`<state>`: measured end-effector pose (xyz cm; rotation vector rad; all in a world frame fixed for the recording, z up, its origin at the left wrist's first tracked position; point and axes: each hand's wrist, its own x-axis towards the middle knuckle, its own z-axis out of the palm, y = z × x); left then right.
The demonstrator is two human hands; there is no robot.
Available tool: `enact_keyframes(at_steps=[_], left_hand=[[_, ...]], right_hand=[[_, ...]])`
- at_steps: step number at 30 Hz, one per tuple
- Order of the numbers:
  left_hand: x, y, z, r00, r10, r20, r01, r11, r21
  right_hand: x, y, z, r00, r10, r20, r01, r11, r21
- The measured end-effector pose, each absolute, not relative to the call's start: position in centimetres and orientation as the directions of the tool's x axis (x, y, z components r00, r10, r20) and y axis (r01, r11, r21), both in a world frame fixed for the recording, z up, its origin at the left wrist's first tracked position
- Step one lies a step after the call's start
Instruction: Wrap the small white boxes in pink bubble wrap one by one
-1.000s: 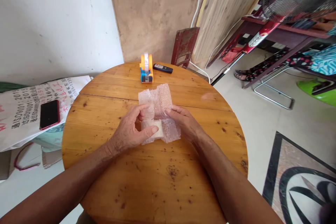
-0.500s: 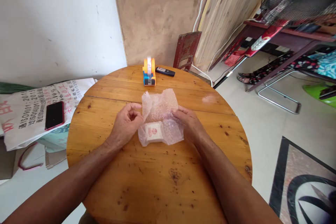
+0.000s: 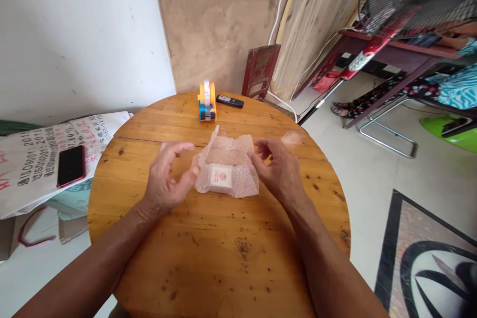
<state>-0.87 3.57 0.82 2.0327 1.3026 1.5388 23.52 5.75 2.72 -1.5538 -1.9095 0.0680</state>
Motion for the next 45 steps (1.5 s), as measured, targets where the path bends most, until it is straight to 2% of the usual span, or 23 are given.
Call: enact_keyframes(at_steps=[2, 4, 6, 8, 11, 13, 15, 17, 20, 21, 23, 25, 27, 30, 32, 35, 40, 43, 45], left_hand=[[-0.7, 3.1, 1.1, 0.207, 0.723, 0.66, 0.476, -0.663, 0.577], [-0.7, 3.1, 0.9, 0.337, 0.707, 0.622, 0.48, -0.697, 0.532], [-0.9, 3.4, 0.3, 0.399, 0.728, 0.557, 0.537, -0.678, 0.502], [-1.2, 3.8, -0.2, 0.377, 0.789, 0.484, 0.624, -0.603, 0.497], [-1.7, 4.1, -0.2, 0.274, 0.903, 0.33, 0.667, -0.425, 0.612], [-1.8, 4.1, 0.1, 0.222, 0.944, 0.244, 0.625, -0.33, 0.708], [-1.8, 4.0, 0.5, 0.176, 0.959, 0.223, 0.576, -0.284, 0.766], [-1.9, 3.9, 0.8, 0.127, 0.966, 0.225, 0.533, -0.258, 0.806], [-2.1, 3.9, 0.8, 0.087, 0.98, 0.179, 0.457, -0.199, 0.867], [-2.2, 4.0, 0.7, 0.1, 0.983, 0.152, 0.448, -0.181, 0.876], [-2.4, 4.1, 0.6, 0.169, 0.981, 0.099, 0.489, -0.171, 0.855], [-2.5, 4.3, 0.4, 0.231, 0.97, 0.071, 0.579, -0.196, 0.791], [-2.4, 4.3, 0.2, 0.238, 0.965, 0.107, 0.638, -0.238, 0.733], [-1.8, 4.2, 0.0, 0.272, 0.915, 0.298, 0.633, -0.403, 0.66], [-1.4, 4.0, -0.2, 0.363, 0.845, 0.392, 0.597, -0.534, 0.599], [-0.8, 3.7, -0.7, 0.498, 0.783, 0.374, 0.533, -0.616, 0.58], [-0.1, 3.6, -1.6, 0.56, 0.79, 0.25, 0.474, -0.553, 0.685], [0.3, 3.9, -2.3, 0.554, 0.809, 0.199, 0.467, -0.499, 0.73], [0.6, 4.2, -2.6, 0.557, 0.815, 0.162, 0.504, -0.486, 0.714]], right_hand=[[22.9, 4.6, 3.3, -0.298, 0.789, 0.538, 0.684, 0.569, -0.457], [22.3, 3.9, 3.5, -0.472, 0.73, 0.494, 0.529, 0.683, -0.504], [21.9, 3.8, 3.2, -0.518, 0.763, 0.387, 0.527, 0.641, -0.558], [21.9, 4.3, 2.7, -0.465, 0.846, 0.259, 0.624, 0.521, -0.582], [22.4, 5.2, 2.4, -0.337, 0.933, 0.125, 0.724, 0.342, -0.599], [22.8, 5.3, 2.9, -0.293, 0.947, 0.132, 0.688, 0.304, -0.659], [23.2, 5.0, 3.9, -0.347, 0.927, 0.145, 0.56, 0.328, -0.761], [23.4, 4.4, 5.0, -0.538, 0.841, 0.06, 0.404, 0.319, -0.858], [23.5, 3.8, 5.7, -0.845, 0.507, -0.17, 0.325, 0.236, -0.916], [23.5, 3.8, 5.7, -0.884, 0.412, -0.222, 0.337, 0.233, -0.912], [23.5, 4.1, 5.4, -0.894, 0.348, -0.283, 0.378, 0.243, -0.893], [23.5, 4.4, 4.9, -0.857, 0.428, -0.287, 0.411, 0.23, -0.882], [23.6, 4.7, 4.5, -0.776, 0.582, -0.244, 0.434, 0.211, -0.876], [23.6, 4.9, 4.1, -0.598, 0.788, -0.148, 0.499, 0.22, -0.838], [23.4, 4.9, 3.8, -0.507, 0.854, -0.118, 0.575, 0.233, -0.784], [23.2, 4.9, 3.0, -0.46, 0.884, -0.083, 0.649, 0.272, -0.71], [22.9, 5.0, 1.7, -0.59, 0.804, 0.074, 0.596, 0.496, -0.632], [22.7, 5.0, 1.5, -0.603, 0.797, 0.042, 0.636, 0.512, -0.577], [22.7, 4.9, 1.7, -0.586, 0.81, 0.012, 0.662, 0.488, -0.569]])
